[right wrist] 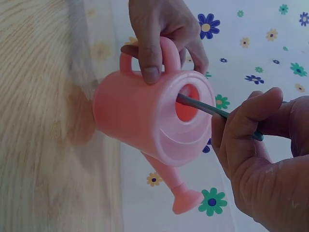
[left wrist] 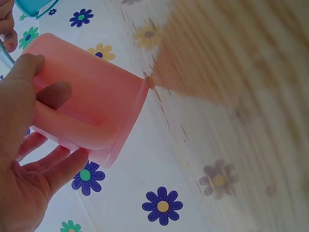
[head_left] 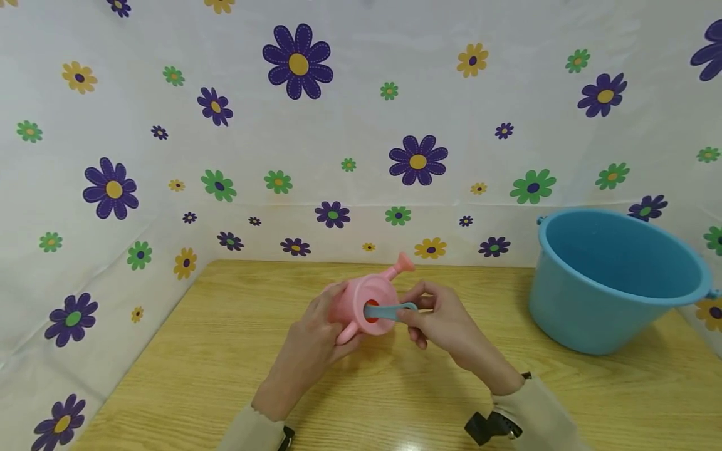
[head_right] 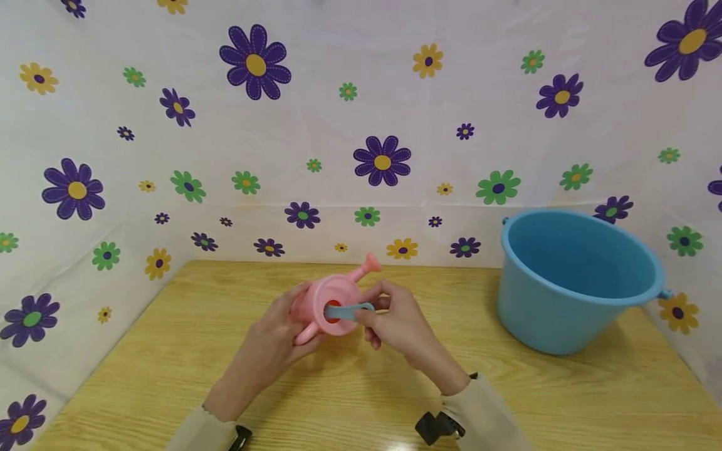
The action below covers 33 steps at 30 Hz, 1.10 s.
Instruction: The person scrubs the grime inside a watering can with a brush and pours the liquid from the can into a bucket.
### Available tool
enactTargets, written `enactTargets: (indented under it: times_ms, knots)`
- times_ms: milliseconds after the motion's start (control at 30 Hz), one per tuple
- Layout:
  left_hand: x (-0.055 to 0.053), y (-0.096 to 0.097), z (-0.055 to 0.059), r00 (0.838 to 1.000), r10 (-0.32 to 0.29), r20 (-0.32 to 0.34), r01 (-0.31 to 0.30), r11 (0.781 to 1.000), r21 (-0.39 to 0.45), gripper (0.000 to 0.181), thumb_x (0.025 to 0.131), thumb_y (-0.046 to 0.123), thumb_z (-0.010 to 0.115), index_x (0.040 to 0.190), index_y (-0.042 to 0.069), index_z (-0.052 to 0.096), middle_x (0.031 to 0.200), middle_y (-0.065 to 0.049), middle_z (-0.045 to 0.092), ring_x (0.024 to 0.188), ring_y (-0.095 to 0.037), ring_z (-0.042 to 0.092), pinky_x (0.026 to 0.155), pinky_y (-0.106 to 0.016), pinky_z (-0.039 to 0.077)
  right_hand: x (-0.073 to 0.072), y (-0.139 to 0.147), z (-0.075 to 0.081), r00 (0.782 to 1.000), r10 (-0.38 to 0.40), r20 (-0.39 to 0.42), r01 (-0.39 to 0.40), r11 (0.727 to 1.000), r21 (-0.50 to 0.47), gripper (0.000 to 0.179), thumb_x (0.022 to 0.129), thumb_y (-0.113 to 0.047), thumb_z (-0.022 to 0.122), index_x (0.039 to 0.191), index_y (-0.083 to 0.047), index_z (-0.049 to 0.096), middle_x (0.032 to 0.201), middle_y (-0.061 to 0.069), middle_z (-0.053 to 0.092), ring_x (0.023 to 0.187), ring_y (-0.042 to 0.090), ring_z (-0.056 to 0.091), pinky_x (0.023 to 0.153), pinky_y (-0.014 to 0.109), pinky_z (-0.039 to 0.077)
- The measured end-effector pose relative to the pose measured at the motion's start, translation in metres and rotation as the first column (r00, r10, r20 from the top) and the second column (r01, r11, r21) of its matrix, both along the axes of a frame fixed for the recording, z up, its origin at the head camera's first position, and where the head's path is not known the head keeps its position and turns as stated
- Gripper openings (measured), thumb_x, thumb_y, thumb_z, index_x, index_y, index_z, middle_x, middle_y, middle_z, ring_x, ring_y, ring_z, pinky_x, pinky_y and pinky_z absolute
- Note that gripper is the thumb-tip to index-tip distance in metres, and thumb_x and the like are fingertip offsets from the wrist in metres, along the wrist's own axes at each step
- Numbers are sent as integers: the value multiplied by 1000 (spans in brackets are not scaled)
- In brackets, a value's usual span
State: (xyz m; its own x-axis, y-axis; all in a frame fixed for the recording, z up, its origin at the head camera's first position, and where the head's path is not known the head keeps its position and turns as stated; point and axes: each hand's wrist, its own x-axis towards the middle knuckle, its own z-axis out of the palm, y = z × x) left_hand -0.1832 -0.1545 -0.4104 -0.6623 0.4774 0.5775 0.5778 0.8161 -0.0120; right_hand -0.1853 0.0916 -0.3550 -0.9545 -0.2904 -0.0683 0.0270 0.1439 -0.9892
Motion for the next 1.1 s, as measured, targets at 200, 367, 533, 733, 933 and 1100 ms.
enactTargets:
  times_ms: [200, 367, 533, 733, 933, 1100]
  knots:
    - [0, -1, -1, 1000, -3, 3, 3, 1000, 7, 42, 87, 37, 82, 59, 10, 65, 146, -15, 50, 132, -34, 57, 77, -36, 65, 1, 6, 2, 1000, 18, -22, -18, 1000, 15, 16, 97, -3, 65, 109, 3, 56, 71, 8, 58, 52, 14, 50, 47, 22, 45]
    - [0, 0, -2, 1000, -10, 0, 10, 1000, 16, 42, 87, 37, 81, 58, 11, 65, 146, -15, 50, 131, -34, 58, 75, -35, 65, 2, 4, 1, 999, 23, -42, -22, 999, 24, 16, 96, -3, 65, 109, 3, 56, 74, 9, 60, 52, 14, 51, 47, 22, 46]
    - [0, 0, -2, 1000, -13, -4, 13, 1000, 12, 42, 87, 37, 81, 59, 11, 66, 145, -15, 50, 131, -33, 57, 77, -35, 65, 2, -3, -1, 997, 30, -69, -27, 999, 45, 15, 96, -3, 65, 107, 2, 56, 79, 10, 62, 51, 14, 52, 46, 22, 47]
    - [1, 1, -2, 1000, 6, -12, -6, 1000, -3, 43, 85, 39, 83, 58, 11, 65, 144, -14, 51, 130, -32, 58, 73, -33, 65, 1, -12, -6, 994, 39, -99, -32, 997, 71, 14, 95, -5, 67, 104, -1, 58, 79, 12, 63, 49, 14, 52, 46, 22, 47]
    - [2, 2, -2, 1000, 8, -11, -7, 1000, 2, 42, 86, 38, 83, 59, 11, 64, 145, -12, 50, 131, -31, 57, 70, -32, 65, -1, -18, -9, 992, 41, -117, -30, 995, 95, 12, 95, -6, 66, 105, -3, 58, 87, 14, 63, 50, 14, 54, 46, 24, 47]
    - [1, 2, -2, 1000, 7, -15, -7, 1000, -6, 41, 85, 37, 83, 60, 12, 64, 146, -12, 50, 133, -31, 56, 71, -32, 65, -1, -23, -10, 989, 47, -137, -33, 994, 106, 12, 95, -4, 65, 106, -3, 58, 86, 13, 62, 50, 14, 54, 46, 25, 48]
